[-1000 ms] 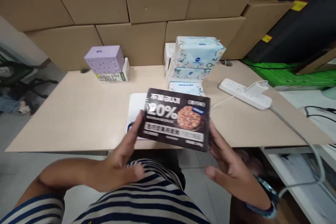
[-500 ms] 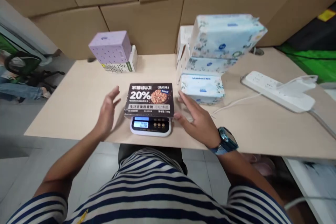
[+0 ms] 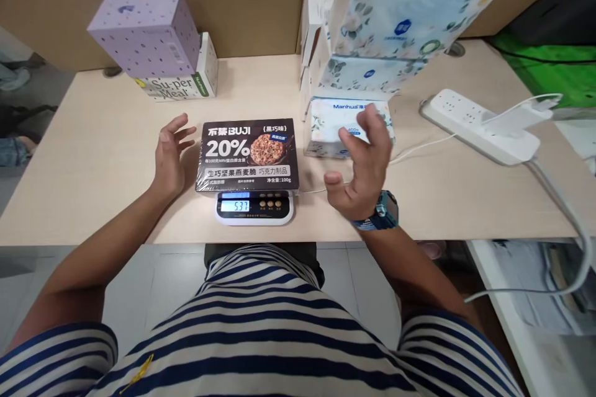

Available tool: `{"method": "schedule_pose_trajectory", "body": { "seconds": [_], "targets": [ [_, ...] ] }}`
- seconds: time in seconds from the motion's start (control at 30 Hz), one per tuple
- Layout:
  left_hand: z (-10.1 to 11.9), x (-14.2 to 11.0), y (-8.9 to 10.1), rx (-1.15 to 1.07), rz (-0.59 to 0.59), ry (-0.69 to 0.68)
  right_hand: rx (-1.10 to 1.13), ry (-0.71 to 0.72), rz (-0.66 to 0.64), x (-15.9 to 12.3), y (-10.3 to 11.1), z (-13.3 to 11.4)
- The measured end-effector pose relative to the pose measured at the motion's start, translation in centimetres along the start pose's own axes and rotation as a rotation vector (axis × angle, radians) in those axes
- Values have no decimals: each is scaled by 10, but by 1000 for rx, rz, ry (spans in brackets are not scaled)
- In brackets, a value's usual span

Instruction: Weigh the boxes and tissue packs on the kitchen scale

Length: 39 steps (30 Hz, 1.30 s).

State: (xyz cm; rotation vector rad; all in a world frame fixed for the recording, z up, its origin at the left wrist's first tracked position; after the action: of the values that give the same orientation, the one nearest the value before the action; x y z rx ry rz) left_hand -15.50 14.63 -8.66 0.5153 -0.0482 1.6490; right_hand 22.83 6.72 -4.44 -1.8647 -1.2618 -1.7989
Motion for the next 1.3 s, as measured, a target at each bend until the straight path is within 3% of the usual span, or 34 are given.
{"method": "schedule_pose_trajectory", "body": {
  "seconds": [0.2, 0.4, 0.53, 0.63, 0.73, 0.87, 0.97, 1.07, 1.13, 1.23, 1.3],
  "targets": [
    [-2, 2, 0, 1, -17, 46, 36, -80, 68, -5, 5, 10],
    [5, -2, 0, 46, -51, -17, 103, -182, 50, -6, 4, -1],
    [2, -4, -3, 1, -54, 43, 216, -261, 124, -10, 3, -10],
    [-9, -6, -1, 14, -29, 189, 231, -265, -20, -7, -4, -19],
    [-15, 0, 15, 82, 61, 231, 288, -288, -170, -8, -10, -23],
    [2, 35, 58, 210, 226, 178, 296, -326, -168, -14, -14, -21],
    [37, 81, 76, 472, 241, 70, 272, -248, -188, -16, -19, -26],
    [72, 132, 63, 941, 94, -122, 268, -177, -277, -20, -27, -32],
    [80, 162, 48, 1141, -62, -190, 268, -180, -351, -25, -34, -32],
    [74, 192, 37, 1197, -254, -169, 261, -229, -449, -34, -44, -30],
    [68, 199, 39, 1159, -271, -163, 284, -263, -514, -38, -50, -29]
  ]
}}
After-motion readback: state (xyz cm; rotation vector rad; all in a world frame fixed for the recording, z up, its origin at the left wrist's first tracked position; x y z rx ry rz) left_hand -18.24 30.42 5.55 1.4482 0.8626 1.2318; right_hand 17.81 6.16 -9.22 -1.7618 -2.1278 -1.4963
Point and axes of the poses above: each hand's wrist, its own x-axis towards the middle knuckle, its own y-axis out of the back of the hand, z = x × y, the point moved 6 cm from there along x, towards the middle knuckle, and after that the axes turned 1 degree about -y, right-handed, at the moved point
